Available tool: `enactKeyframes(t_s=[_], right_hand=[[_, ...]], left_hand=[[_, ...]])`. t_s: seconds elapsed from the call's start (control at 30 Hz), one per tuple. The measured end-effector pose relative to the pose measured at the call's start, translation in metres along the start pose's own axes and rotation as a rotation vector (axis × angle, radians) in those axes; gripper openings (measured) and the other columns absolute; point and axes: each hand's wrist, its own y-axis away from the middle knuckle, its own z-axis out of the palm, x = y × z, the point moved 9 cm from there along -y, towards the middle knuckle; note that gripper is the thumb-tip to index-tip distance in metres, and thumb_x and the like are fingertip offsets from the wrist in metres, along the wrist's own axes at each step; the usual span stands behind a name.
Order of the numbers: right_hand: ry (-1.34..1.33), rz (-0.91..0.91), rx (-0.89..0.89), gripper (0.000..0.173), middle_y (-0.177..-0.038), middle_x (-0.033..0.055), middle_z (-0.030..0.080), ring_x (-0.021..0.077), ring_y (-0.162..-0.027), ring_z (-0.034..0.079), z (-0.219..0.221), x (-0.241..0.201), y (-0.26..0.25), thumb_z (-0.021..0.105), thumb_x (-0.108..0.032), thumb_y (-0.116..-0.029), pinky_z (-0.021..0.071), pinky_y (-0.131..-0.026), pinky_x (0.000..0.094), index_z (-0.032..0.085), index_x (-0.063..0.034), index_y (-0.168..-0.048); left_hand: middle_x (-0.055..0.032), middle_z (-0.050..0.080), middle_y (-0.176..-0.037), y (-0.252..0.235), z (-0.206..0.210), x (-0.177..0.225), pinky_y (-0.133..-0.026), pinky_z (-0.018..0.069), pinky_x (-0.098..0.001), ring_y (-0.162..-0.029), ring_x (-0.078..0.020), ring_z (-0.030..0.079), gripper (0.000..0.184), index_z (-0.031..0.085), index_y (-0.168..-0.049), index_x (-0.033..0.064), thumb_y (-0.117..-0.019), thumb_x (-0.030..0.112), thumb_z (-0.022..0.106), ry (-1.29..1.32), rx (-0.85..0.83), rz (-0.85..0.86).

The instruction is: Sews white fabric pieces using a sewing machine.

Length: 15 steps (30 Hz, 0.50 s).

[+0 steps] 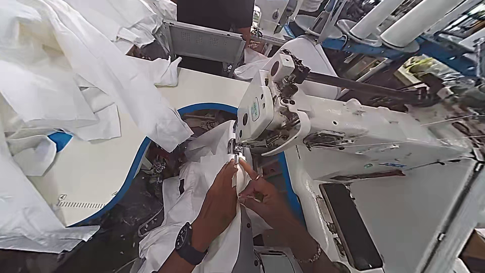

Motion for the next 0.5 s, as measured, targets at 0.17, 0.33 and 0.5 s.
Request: enactKeyframes(t_s=[0.17,0.33,0.5], right_hand=[[0.195,-0.027,0.135,0.011,-0.150,0.0264,0.050,0.0014,-0.111,0.063,0.002,-0.004,-0.012,0.073,-0.011,-0.0825,0.0517,-0.086,0.0147,0.071,-0.0013,-0.077],[0.008,0.065,0.148,0.014,-0.149,0.0167,0.055,-0.0128,-0.077,0.057,-0.004,0.007,-0.006,0.081,-0.007,-0.0723,0.0474,-0.065,0.0078,0.068,-0.0018,-0.068],[0.043,0.050,0.159,0.016,-0.149,0.0171,0.055,-0.0116,-0.069,0.053,-0.006,0.005,-0.010,0.081,-0.008,-0.0720,0.0439,-0.059,0.0089,0.067,-0.0024,-0.067]], left_hand=[[-0.0302,0.057,-0.140,-0.008,0.000,0.002,-0.110,0.0479,-0.0472,-0.134,-0.0435,0.055,0.027,0.064,-0.112,-0.0071,-0.0862,-0.004,0.059,0.030,0.003,0.026],[-0.0313,0.058,-0.139,-0.010,0.001,0.003,-0.107,0.0500,-0.0480,-0.132,-0.0462,0.056,0.031,0.065,-0.110,-0.0078,-0.0789,-0.007,0.065,0.008,0.048,0.013],[-0.0312,0.058,-0.138,-0.014,0.001,0.002,-0.107,0.0498,-0.0462,-0.131,-0.0440,0.057,0.032,0.064,-0.112,-0.0075,-0.0806,-0.005,0.064,0.001,0.069,0.003]])
